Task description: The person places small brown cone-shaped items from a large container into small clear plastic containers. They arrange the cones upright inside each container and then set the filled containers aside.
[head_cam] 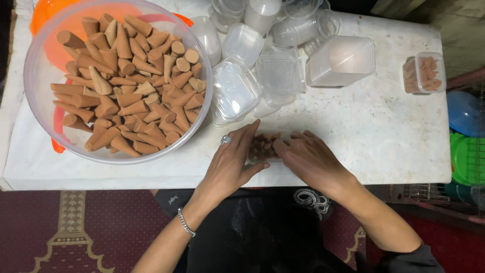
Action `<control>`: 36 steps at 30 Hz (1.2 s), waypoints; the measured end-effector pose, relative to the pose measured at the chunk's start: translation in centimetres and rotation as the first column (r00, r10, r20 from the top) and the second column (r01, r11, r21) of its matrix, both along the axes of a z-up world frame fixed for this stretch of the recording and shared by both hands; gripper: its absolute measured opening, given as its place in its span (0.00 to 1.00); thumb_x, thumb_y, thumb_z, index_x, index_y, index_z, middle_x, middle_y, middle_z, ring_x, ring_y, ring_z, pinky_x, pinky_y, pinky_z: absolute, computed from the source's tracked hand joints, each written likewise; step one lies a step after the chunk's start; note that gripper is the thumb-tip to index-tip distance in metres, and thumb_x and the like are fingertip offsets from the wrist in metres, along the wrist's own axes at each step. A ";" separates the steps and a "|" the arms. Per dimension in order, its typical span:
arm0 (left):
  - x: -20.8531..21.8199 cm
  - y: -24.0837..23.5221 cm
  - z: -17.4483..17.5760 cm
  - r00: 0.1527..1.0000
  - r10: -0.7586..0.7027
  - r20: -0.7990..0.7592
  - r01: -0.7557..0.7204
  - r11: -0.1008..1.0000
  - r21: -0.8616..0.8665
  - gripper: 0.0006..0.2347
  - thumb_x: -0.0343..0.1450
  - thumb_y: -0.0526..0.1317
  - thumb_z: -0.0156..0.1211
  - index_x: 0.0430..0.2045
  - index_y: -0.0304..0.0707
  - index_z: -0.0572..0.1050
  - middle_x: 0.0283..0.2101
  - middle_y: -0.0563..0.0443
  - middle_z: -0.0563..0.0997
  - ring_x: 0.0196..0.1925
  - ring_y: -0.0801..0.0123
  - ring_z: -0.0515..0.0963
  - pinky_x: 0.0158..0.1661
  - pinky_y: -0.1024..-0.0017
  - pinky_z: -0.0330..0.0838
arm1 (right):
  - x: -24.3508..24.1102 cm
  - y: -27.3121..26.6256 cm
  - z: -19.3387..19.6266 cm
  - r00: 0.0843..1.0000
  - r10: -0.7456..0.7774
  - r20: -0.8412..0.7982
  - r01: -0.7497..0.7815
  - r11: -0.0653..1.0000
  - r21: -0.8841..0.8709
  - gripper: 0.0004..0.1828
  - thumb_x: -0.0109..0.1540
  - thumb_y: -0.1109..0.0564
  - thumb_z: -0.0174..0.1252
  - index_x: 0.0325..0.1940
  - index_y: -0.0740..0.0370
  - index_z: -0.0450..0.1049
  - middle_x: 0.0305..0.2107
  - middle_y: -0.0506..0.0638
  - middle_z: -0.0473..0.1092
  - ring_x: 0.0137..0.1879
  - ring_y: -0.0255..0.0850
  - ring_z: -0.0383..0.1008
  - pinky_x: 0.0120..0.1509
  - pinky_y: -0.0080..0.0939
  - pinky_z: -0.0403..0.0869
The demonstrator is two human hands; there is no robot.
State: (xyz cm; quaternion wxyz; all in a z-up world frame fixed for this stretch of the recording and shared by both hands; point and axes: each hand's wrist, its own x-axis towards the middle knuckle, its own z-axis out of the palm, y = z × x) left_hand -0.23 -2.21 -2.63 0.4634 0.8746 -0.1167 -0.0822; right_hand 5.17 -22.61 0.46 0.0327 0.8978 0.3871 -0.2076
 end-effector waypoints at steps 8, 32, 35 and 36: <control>0.1 0.1 -0.3 0.999 0.028 -0.021 -0.029 0.999 -0.021 0.38 0.64 0.46 0.69 0.69 0.33 0.58 0.63 0.32 0.70 0.65 0.45 0.67 0.58 0.52 0.64 | -0.6 0.3 5.6 0.989 -0.108 -0.100 0.118 0.989 0.093 0.08 0.66 0.64 0.48 0.44 0.58 0.73 0.21 0.51 0.71 0.30 0.43 0.77 0.39 0.39 0.76; -0.3 -0.3 0.3 0.999 0.037 0.038 -0.037 0.999 -0.007 0.35 0.66 0.42 0.68 0.67 0.32 0.59 0.63 0.32 0.67 0.63 0.40 0.68 0.48 0.48 0.71 | 0.1 -1.3 1.5 0.978 -0.062 -0.200 0.118 0.952 0.282 0.09 0.66 0.66 0.47 0.43 0.55 0.70 0.20 0.45 0.63 0.25 0.40 0.71 0.30 0.38 0.70; -0.3 0.0 0.8 0.999 0.029 0.030 -0.029 1.000 -0.009 0.34 0.66 0.42 0.68 0.67 0.31 0.58 0.64 0.31 0.66 0.64 0.37 0.67 0.47 0.46 0.70 | 0.3 -1.5 1.0 0.972 -0.065 -0.227 0.135 0.943 0.305 0.07 0.66 0.65 0.47 0.41 0.57 0.69 0.19 0.46 0.63 0.25 0.41 0.70 0.29 0.39 0.69; -0.3 0.0 1.0 0.999 0.024 0.033 -0.024 1.000 -0.010 0.34 0.67 0.42 0.67 0.67 0.31 0.58 0.64 0.31 0.66 0.65 0.36 0.66 0.47 0.46 0.70 | 0.4 -1.5 0.8 0.968 -0.066 -0.242 0.144 0.935 0.325 0.06 0.66 0.65 0.47 0.39 0.57 0.68 0.19 0.47 0.62 0.25 0.42 0.69 0.29 0.41 0.69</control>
